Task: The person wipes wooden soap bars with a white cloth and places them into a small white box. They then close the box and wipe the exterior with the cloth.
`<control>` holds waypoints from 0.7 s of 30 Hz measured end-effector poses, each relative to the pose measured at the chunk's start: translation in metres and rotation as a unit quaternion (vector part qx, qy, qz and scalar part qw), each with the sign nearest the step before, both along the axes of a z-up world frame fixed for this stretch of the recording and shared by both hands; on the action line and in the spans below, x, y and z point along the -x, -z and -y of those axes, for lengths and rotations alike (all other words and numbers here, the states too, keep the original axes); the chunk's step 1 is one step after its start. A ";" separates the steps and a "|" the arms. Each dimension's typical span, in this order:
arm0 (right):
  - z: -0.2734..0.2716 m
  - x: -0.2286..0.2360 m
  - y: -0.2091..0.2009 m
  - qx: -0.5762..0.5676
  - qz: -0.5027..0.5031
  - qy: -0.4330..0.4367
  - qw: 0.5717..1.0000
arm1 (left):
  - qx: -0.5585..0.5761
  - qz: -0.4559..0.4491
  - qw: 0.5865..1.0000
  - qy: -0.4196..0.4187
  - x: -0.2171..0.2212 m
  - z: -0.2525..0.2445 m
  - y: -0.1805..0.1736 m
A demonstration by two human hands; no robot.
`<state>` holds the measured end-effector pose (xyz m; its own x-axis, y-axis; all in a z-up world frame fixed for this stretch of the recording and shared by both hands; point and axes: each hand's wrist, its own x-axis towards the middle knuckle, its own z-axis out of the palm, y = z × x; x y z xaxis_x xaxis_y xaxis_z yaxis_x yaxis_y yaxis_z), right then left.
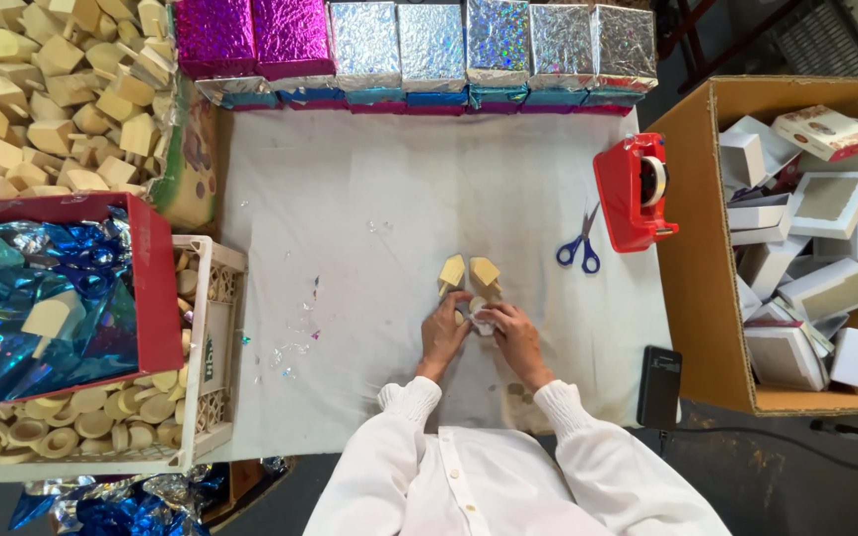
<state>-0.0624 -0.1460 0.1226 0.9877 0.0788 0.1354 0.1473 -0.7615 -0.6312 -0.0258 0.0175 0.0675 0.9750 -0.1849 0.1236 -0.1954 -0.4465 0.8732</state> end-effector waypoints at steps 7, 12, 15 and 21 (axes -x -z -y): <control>-0.017 -0.018 -0.005 0.028 0.012 0.052 0.998 | -0.018 -0.031 0.999 -0.015 0.001 0.004 0.005; -0.016 0.000 0.002 0.064 0.017 -0.001 0.998 | -0.014 -0.008 1.000 -0.010 0.003 0.002 0.013; -0.010 -0.013 -0.002 0.062 0.000 0.002 0.998 | -0.010 -0.016 1.000 -0.010 0.001 0.002 0.005; -0.024 -0.023 -0.002 0.049 0.029 0.059 0.997 | -0.013 -0.014 1.000 -0.017 0.002 0.002 0.008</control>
<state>-0.0398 -0.1223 0.1243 0.9816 -0.0207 0.1897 0.0878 -0.8335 -0.5454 -0.0280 0.0160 0.0592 0.9837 -0.1549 0.0913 -0.1552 -0.4754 0.8660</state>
